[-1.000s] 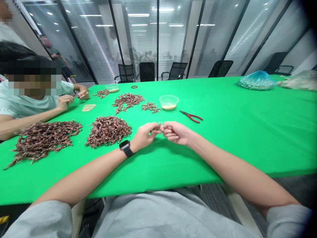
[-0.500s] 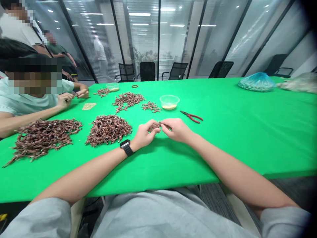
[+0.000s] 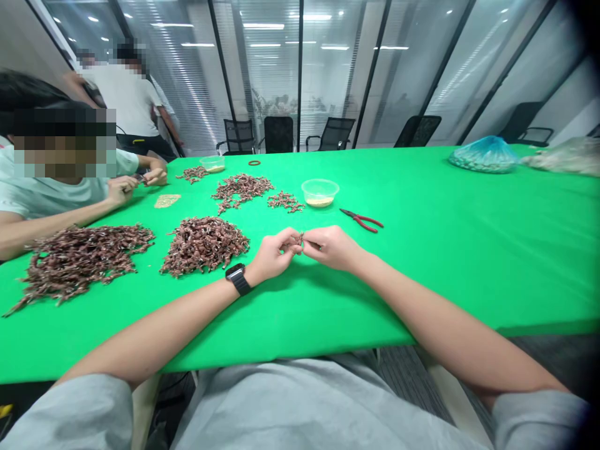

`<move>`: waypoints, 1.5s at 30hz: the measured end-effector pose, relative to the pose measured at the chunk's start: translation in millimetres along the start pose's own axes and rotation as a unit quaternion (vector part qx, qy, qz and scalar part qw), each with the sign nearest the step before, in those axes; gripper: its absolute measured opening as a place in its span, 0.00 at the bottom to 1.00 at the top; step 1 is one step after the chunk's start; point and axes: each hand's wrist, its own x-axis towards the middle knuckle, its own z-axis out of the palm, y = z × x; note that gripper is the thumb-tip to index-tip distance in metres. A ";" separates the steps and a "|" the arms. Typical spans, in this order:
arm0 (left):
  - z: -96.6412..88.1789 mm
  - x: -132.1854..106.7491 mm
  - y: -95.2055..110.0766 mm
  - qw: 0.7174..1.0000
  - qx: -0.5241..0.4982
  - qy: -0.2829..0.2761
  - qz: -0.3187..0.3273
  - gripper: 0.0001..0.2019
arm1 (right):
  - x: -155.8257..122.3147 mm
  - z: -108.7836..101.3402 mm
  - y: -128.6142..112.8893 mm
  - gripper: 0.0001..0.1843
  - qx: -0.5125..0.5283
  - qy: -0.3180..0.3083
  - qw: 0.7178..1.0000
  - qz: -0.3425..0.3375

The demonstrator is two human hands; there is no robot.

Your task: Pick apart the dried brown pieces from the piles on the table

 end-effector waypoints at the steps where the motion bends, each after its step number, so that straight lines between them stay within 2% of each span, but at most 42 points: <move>1: -0.1 -0.1 -0.3 1.000 0.002 0.002 0.005 0.07 | -0.3 0.6 0.6 0.18 0.006 0.000 1.000 0.001; 10: -1.3 -0.6 3.1 1.000 0.007 -0.003 0.015 0.05 | 0.5 0.2 -4.5 0.19 0.050 -0.003 0.998 0.026; 15: -0.3 0.6 6.1 0.999 -0.029 0.012 -0.016 0.11 | 1.6 -6.2 -8.9 0.11 0.019 0.035 0.999 0.016; 18: 0.2 1.1 5.3 0.998 -0.051 0.018 -0.031 0.13 | 2.2 -7.7 -8.3 0.07 0.040 0.065 0.997 0.030; 27: 1.5 -0.4 3.8 0.996 -0.071 0.038 -0.028 0.14 | 3.7 -1.2 -9.7 0.06 0.128 0.073 0.986 0.072; 37: 2.9 -0.3 2.0 0.996 -0.060 0.064 0.004 0.12 | 3.3 2.0 -15.5 0.08 0.137 0.099 0.982 0.089; 42: 2.9 -0.2 -1.7 0.996 -0.006 0.078 0.034 0.10 | 4.7 9.6 -23.5 0.08 0.205 0.143 0.955 0.158; 45: 1.7 -0.3 -3.7 0.993 0.049 0.084 0.067 0.09 | 7.1 12.5 -28.8 0.11 0.306 0.143 0.914 0.225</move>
